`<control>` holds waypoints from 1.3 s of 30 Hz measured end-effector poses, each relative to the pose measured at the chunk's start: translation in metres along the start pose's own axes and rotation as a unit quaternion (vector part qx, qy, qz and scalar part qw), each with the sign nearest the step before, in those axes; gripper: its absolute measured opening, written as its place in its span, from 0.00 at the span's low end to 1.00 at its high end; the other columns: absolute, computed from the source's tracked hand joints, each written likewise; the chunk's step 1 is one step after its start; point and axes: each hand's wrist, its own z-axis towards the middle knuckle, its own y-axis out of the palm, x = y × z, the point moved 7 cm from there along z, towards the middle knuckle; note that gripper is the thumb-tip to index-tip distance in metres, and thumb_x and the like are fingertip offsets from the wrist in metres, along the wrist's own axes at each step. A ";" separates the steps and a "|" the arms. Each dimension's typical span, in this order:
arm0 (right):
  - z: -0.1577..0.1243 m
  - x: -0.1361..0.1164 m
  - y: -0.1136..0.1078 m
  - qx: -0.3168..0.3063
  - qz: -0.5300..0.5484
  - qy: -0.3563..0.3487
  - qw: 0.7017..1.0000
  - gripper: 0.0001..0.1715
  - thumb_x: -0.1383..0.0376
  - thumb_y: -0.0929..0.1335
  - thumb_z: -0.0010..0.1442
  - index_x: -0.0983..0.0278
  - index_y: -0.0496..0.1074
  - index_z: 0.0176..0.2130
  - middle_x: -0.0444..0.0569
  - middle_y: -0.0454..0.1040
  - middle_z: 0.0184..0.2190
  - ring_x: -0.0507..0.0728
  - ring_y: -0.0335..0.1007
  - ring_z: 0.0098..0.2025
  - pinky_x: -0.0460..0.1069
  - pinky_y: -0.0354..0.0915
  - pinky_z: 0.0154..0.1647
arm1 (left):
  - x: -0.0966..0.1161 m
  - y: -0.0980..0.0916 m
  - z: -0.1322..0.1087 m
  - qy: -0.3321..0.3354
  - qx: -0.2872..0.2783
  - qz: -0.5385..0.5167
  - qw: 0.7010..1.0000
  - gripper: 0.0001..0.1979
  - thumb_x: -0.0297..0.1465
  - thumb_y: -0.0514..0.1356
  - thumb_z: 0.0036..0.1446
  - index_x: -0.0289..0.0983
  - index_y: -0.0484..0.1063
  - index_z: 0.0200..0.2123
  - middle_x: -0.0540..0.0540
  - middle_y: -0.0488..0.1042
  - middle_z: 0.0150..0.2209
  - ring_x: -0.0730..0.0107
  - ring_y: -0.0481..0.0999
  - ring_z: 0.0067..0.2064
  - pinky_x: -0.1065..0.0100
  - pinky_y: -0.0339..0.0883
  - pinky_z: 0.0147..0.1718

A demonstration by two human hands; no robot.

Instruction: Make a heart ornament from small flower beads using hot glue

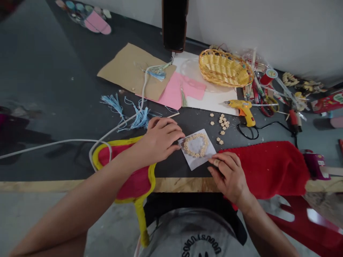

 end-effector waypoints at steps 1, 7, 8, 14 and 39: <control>0.004 -0.002 0.000 0.011 0.003 0.007 1.000 0.12 0.68 0.69 0.63 0.61 0.75 0.47 0.50 0.77 0.45 0.60 0.67 0.49 0.57 0.68 0.52 | 0.001 -0.002 -0.001 0.003 0.010 0.005 1.000 0.11 0.34 0.62 0.60 0.41 0.73 0.47 0.44 0.77 0.49 0.52 0.66 0.58 0.49 0.52 0.56; 0.032 -0.019 0.013 0.026 -0.034 0.043 0.998 0.12 0.63 0.70 0.62 0.59 0.75 0.47 0.52 0.75 0.48 0.63 0.64 0.51 0.60 0.65 0.53 | 0.009 -0.007 -0.006 0.017 0.060 0.036 0.997 0.05 0.33 0.63 0.60 0.39 0.76 0.39 0.44 0.77 0.46 0.48 0.67 0.56 0.45 0.53 0.54; 0.035 -0.021 0.017 0.019 -0.043 0.046 0.998 0.12 0.62 0.70 0.62 0.59 0.75 0.46 0.52 0.74 0.49 0.63 0.64 0.52 0.61 0.65 0.53 | 0.008 -0.007 -0.006 0.015 0.064 0.038 0.997 0.05 0.33 0.63 0.59 0.40 0.76 0.39 0.44 0.77 0.47 0.48 0.67 0.56 0.44 0.53 0.54; 0.044 -0.025 0.030 -0.011 -0.062 0.044 0.997 0.10 0.60 0.69 0.63 0.61 0.75 0.44 0.53 0.73 0.51 0.64 0.62 0.54 0.62 0.62 0.54 | 0.008 -0.003 -0.007 0.006 0.064 0.033 0.997 0.06 0.34 0.63 0.59 0.40 0.75 0.39 0.44 0.77 0.46 0.47 0.67 0.57 0.43 0.54 0.54; 0.046 -0.025 0.032 -0.014 -0.062 0.048 0.997 0.06 0.61 0.69 0.63 0.59 0.75 0.39 0.49 0.76 0.49 0.63 0.63 0.53 0.60 0.58 0.52 | 0.006 0.002 -0.006 -0.002 0.053 0.027 0.998 0.06 0.34 0.62 0.60 0.39 0.74 0.39 0.43 0.76 0.46 0.47 0.64 0.59 0.44 0.55 0.56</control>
